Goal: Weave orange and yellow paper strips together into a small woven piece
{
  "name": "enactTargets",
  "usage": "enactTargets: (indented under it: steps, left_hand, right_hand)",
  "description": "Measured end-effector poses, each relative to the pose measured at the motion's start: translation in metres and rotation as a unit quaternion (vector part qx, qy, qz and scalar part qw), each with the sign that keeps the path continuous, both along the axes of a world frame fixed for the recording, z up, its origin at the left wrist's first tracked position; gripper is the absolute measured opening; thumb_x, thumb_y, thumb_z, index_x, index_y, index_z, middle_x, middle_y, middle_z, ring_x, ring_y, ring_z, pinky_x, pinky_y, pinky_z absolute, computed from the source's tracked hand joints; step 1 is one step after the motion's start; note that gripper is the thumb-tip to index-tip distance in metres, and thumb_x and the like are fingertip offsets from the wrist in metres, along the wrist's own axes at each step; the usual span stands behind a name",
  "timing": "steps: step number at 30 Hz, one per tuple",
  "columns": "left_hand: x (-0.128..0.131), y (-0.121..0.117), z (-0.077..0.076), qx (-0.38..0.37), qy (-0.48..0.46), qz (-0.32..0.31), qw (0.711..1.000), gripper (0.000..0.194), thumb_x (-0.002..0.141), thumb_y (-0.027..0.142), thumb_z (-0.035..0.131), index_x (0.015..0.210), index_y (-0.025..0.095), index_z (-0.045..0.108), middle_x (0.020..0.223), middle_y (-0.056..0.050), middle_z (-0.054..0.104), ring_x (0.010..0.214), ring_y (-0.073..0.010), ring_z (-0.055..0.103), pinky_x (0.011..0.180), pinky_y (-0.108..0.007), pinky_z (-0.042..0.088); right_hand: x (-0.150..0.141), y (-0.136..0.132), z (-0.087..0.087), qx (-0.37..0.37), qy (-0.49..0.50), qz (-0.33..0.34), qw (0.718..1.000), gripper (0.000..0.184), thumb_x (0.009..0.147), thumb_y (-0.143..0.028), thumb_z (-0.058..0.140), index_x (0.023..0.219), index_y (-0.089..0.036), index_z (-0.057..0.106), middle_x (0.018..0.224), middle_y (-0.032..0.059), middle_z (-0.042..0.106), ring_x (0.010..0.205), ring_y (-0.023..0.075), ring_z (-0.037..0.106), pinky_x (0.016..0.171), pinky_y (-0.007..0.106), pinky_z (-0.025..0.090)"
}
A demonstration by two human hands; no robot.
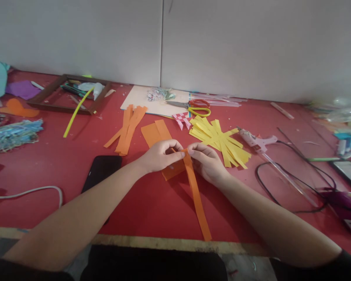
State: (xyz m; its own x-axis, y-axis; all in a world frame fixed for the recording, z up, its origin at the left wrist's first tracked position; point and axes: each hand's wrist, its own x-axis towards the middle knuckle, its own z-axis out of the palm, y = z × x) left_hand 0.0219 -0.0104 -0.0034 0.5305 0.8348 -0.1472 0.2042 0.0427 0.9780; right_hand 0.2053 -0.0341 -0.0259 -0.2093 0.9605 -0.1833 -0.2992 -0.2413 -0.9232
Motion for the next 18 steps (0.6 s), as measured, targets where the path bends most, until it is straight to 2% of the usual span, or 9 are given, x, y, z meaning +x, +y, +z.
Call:
enactTargets:
  steps: [6, 9, 14, 18]
  left_hand:
    - [0.0016, -0.0016, 0.0005, 0.005, 0.018, -0.03, 0.999, 0.02, 0.083, 0.037, 0.062, 0.082, 0.019, 0.056, 0.077, 0.002, 0.056, 0.061, -0.01, 0.055, 0.055, -0.023, 0.048]
    - [0.0019, -0.0032, 0.0016, 0.036, 0.028, -0.045, 0.998, 0.017, 0.086, 0.034, 0.057, 0.082, 0.019, 0.054, 0.075, 0.003, 0.055, 0.06, -0.0092, 0.053, 0.056, -0.022, 0.045]
    - [0.0015, -0.0046, 0.0036, 0.076, 0.034, -0.038, 0.996, 0.017, 0.089, 0.035, 0.054, 0.081, 0.019, 0.054, 0.069, 0.004, 0.052, 0.057, -0.0088, 0.05, 0.054, -0.021, 0.041]
    - [0.0011, -0.0046, 0.0022, 0.117, 0.039, -0.044, 0.991, 0.016, 0.088, 0.032, 0.054, 0.079, 0.018, 0.054, 0.071, 0.003, 0.054, 0.061, -0.0093, 0.049, 0.057, -0.021, 0.039]
  right_hand:
    - [0.0031, 0.0009, -0.0051, 0.015, -0.016, 0.011, 1.0, 0.017, 0.07, -0.033, 0.079, 0.071, -0.021, 0.067, 0.061, -0.0037, 0.054, 0.052, 0.0092, 0.045, 0.052, 0.025, 0.036]
    - [0.0047, 0.0009, -0.0063, 0.024, -0.032, 0.02, 0.999, 0.013, 0.07, -0.03, 0.076, 0.071, -0.022, 0.067, 0.06, -0.0035, 0.053, 0.052, 0.0098, 0.045, 0.052, 0.026, 0.036]
    - [0.0037, -0.0002, -0.0053, -0.002, -0.038, 0.002, 0.999, 0.012, 0.071, -0.032, 0.073, 0.07, -0.022, 0.066, 0.053, -0.0053, 0.046, 0.046, 0.0093, 0.04, 0.048, 0.026, 0.031]
    - [0.0041, 0.0001, -0.006, 0.029, -0.046, 0.011, 0.998, 0.012, 0.071, -0.03, 0.073, 0.07, -0.021, 0.066, 0.057, -0.0042, 0.051, 0.047, 0.0084, 0.039, 0.048, 0.026, 0.028]
